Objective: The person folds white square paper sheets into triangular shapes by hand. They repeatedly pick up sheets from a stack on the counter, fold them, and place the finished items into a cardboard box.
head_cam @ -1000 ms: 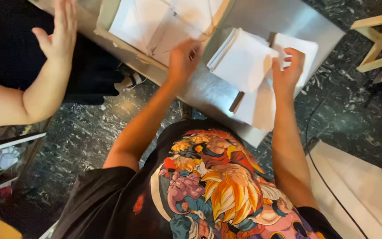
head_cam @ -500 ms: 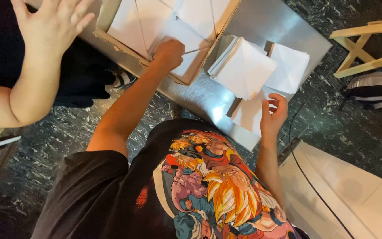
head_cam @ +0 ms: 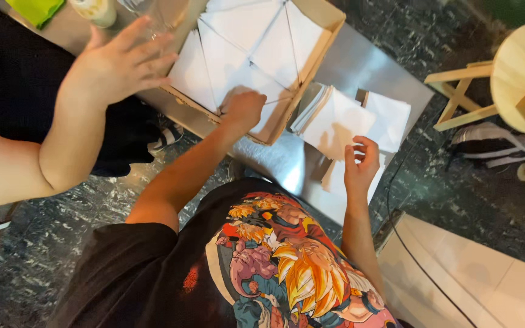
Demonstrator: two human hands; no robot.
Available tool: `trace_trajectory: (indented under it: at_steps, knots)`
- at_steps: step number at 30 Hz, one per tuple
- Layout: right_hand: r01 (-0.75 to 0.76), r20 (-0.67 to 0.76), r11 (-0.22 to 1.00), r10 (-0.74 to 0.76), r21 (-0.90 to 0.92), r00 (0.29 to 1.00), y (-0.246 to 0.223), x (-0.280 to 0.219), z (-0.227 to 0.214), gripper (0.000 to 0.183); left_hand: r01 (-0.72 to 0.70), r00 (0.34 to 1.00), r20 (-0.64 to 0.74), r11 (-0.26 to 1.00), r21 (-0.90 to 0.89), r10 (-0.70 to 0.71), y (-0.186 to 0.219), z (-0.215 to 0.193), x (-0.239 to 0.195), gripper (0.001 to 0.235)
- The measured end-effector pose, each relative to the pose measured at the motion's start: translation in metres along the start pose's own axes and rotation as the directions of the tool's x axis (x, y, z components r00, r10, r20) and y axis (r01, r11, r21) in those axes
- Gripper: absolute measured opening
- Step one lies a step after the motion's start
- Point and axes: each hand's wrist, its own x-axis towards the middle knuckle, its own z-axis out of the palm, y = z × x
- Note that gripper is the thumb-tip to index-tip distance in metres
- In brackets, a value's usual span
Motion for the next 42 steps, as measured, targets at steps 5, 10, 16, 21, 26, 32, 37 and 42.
trace_trajectory:
  at_steps: [5, 10, 16, 21, 26, 32, 37, 42]
  knots:
    - [-0.021, -0.014, 1.000, 0.021, -0.006, 1.000, -0.008, -0.005, 0.010, 0.024, -0.011, 0.999, 0.036, 1.000, -0.026, 0.012, -0.002, 0.004, 0.002, 0.021]
    - [-0.024, -0.001, 0.999, 0.024, -0.048, 1.000, 0.000, -0.013, 0.002, 0.025, 0.019, 0.988, 0.150, 0.999, 0.026, -0.023, -0.012, 0.031, 0.021, 0.020]
    - [-0.100, 0.015, 0.995, 0.100, 0.016, 0.995, -0.035, -0.017, -0.008, 0.021, 0.240, 0.960, 0.016, 0.788, -0.566, -0.280, -0.012, -0.043, 0.001, 0.020]
    - [-0.079, 0.204, 0.963, 0.025, 0.259, 0.979, -0.071, 0.001, -0.004, 0.023, -0.208, 0.963, -0.211, 0.034, -0.977, -0.168, 0.021, -0.037, -0.011, 0.033]
    - [-0.027, 0.321, 0.856, -0.164, 0.516, 0.933, -0.098, 0.014, 0.001, 0.051, -0.114, 0.988, -0.091, -0.185, -0.976, -0.128, 0.085, -0.028, -0.029, 0.023]
    - [0.127, 0.319, 0.839, -0.335, 0.529, 0.887, -0.079, 0.018, -0.027, 0.056, -0.134, 0.981, -0.097, -0.230, -0.964, -0.168, 0.141, -0.005, -0.036, 0.023]
    - [0.196, 0.287, 0.849, -0.370, 0.490, 0.884, -0.067, 0.012, -0.061, 0.045, -0.099, 0.982, -0.063, -0.199, -0.975, -0.180, 0.181, 0.000, -0.049, 0.020]
    - [0.218, 0.207, 0.817, -0.376, 0.534, 0.903, -0.059, 0.008, -0.086, 0.026, 0.078, 0.996, 0.049, -0.446, -0.891, 0.077, 0.207, 0.010, -0.065, 0.045]
